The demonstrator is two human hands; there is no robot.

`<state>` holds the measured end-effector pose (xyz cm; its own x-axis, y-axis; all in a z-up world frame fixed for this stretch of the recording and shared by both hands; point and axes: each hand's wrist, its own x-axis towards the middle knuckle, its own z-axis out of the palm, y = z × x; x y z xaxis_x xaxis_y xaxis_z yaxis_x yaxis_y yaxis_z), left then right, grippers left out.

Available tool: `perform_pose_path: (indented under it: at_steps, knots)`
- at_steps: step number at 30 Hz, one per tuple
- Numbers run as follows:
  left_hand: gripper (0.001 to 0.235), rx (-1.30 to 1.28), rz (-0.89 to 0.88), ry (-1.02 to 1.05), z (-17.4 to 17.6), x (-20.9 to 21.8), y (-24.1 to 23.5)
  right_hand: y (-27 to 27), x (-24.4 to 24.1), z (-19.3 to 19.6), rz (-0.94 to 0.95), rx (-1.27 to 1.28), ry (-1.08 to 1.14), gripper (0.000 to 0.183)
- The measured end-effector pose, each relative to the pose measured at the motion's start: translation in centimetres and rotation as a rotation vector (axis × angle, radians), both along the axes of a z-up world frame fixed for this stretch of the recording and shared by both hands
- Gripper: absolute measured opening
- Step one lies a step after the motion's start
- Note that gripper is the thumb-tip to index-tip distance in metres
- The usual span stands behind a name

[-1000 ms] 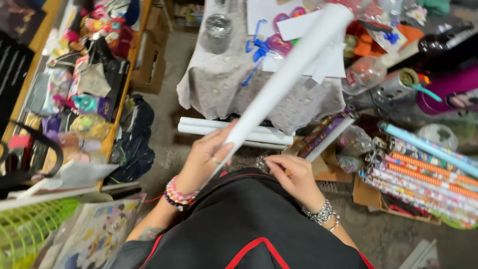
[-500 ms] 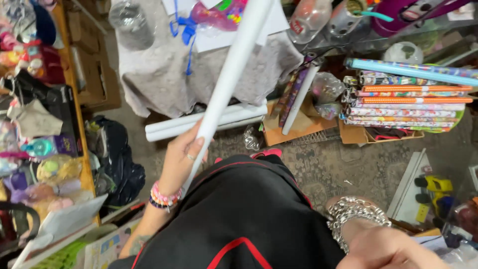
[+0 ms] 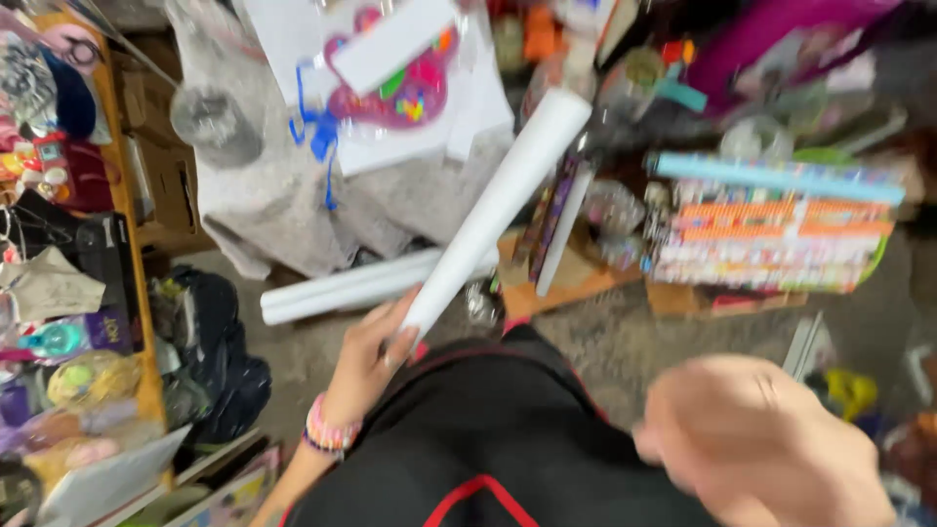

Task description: The person handles several rolls of white wrapping paper in a cluttered room, unrolling and re-rolling them to check the contents. They move the rolls between a table and a green basket, and a cat walks through the scene near the end.

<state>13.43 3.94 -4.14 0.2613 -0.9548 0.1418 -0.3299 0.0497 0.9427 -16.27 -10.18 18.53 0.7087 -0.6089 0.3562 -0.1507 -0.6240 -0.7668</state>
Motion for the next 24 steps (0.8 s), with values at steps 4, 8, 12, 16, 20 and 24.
perform_pose_path:
  at_steps: [4,8,12,16,20,24]
  knots:
    - [0.046,-0.051,0.197,-0.085,2.2,-2.4,-1.3,-10.9,3.3,-0.4,0.161,-0.435,0.105,0.031]
    - [0.051,0.016,0.393,-0.095,2.5,-5.3,-2.1,-18.8,9.1,3.8,0.043,-0.504,0.105,0.012]
    - [0.050,0.065,0.605,-0.082,3.7,-8.3,-2.2,-33.2,16.9,1.7,0.220,-0.665,0.249,0.011]
    - [0.051,0.084,0.761,-0.124,3.5,-9.1,-1.3,-45.9,28.2,-5.2,0.245,-0.600,0.407,0.024]
    - [0.051,0.156,0.887,-0.110,1.6,-8.1,1.0,-54.3,36.7,-13.2,0.071,-0.333,0.643,0.057]
    - [0.050,0.137,0.981,0.069,3.7,-6.2,2.0,-64.5,42.0,-22.8,0.105,-0.565,0.486,0.035]
